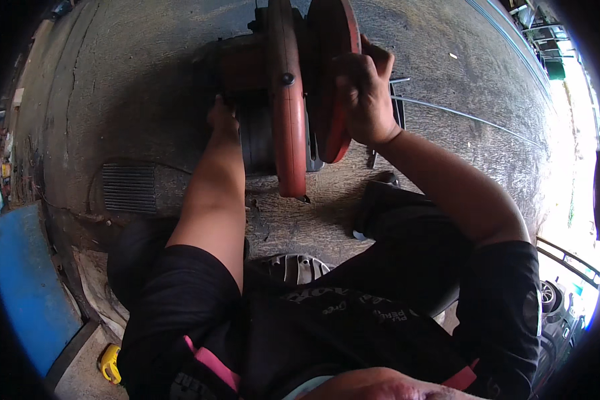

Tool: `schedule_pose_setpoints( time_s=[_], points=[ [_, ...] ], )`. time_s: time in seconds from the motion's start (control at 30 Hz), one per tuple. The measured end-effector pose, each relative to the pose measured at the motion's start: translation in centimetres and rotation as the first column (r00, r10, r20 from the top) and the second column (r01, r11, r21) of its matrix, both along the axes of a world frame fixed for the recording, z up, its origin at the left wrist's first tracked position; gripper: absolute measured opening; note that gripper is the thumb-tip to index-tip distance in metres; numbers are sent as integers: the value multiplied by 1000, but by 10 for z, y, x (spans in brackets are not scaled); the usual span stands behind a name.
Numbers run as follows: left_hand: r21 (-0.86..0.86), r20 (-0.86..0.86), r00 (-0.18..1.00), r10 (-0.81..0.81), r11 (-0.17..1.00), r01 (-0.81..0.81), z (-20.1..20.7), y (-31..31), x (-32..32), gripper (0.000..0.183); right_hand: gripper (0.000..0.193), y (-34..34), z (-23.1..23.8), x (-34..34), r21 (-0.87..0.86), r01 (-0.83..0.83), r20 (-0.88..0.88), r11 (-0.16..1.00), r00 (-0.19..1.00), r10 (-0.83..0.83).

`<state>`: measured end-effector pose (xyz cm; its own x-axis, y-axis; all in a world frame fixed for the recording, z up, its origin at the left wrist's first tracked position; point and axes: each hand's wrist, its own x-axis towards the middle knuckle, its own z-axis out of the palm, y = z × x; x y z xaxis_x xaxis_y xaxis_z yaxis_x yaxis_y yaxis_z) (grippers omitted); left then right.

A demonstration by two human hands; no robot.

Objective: The person is using a stationary circular chop saw to cut thin metal rods into specified lengths.

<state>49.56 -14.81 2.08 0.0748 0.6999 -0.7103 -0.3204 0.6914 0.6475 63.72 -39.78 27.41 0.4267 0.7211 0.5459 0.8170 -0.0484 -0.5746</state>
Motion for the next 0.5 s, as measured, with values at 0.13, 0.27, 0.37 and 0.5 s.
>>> schedule_pose_setpoints(
  time_s=[0.13,0.27,0.37,0.5],
  points=[
    [41,-21,999,-44,998,45,-19,8,-3,30,30,-4,-6,-3,8,-13,70,1000,997,12],
    [91,30,986,-166,983,162,-49,22,-3,32,29,-6,-13,-5,-12,-9,34,1000,999,10],
    [-116,221,974,-52,990,79,-59,28,-5,33,28,-6,-16,-4,37,-28,48,999,998,27],
    [162,3,921,-389,909,384,-40,17,-11,38,26,-6,-17,-3,46,-28,37,999,999,26]
  ],
)
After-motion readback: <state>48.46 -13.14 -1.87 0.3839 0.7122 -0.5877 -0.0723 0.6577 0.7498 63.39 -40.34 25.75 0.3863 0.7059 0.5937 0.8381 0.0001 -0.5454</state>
